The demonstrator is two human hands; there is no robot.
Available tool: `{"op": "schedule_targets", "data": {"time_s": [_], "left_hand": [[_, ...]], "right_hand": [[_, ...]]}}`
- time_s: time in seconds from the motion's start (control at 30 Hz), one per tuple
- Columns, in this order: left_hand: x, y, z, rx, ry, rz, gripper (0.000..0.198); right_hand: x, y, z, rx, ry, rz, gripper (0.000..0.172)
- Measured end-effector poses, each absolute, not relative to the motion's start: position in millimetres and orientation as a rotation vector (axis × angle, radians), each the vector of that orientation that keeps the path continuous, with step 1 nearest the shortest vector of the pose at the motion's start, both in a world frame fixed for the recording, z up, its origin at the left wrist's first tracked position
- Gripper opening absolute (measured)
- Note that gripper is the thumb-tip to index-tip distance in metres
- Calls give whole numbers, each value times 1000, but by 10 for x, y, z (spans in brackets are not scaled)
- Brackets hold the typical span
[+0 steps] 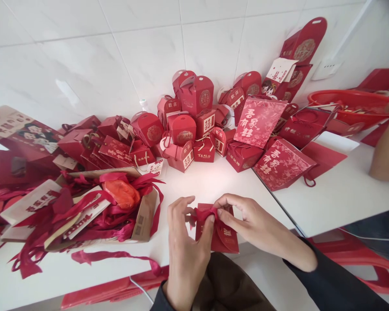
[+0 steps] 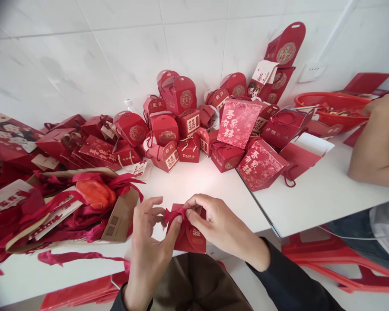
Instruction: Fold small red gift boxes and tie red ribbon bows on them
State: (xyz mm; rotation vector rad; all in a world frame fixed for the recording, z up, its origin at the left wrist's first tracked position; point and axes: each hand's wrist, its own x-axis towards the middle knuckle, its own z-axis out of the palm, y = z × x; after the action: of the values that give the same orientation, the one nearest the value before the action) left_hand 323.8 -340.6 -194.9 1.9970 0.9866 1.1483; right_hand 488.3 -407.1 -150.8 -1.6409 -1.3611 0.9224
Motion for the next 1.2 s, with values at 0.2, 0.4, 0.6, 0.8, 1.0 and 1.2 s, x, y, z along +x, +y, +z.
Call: {"op": "schedule_targets", "data": {"time_s": [0.2, 0.4, 0.6, 0.8, 1.0, 1.2], "left_hand": [[3130, -3449, -1939, 1963, 1065, 1000, 7], [3136, -3375, -1916, 2021, 986, 938, 19], [3165, -3322, -1891, 1896, 950, 883, 17], [3128, -3334, -1881, 1887, 1024, 787, 19], [2957, -3442, -1891, 1892, 1100, 675, 26], [2945, -3483, -1922, 1879, 1154, 700, 25]], "right_hand": [[4892, -4071, -1510, -1648, -1363, 919, 17], [4891, -4070, -1537, -1656, -1364, 923, 19], [4889, -4066, -1550, -1628, -1369, 931, 18], [4918, -4103, -1509, -1718, -1362, 867, 18], [5044, -4234, -1559, -1818, -1334, 781, 23], [5050, -4216, -1637, -1820, -1370, 737, 24]]}}
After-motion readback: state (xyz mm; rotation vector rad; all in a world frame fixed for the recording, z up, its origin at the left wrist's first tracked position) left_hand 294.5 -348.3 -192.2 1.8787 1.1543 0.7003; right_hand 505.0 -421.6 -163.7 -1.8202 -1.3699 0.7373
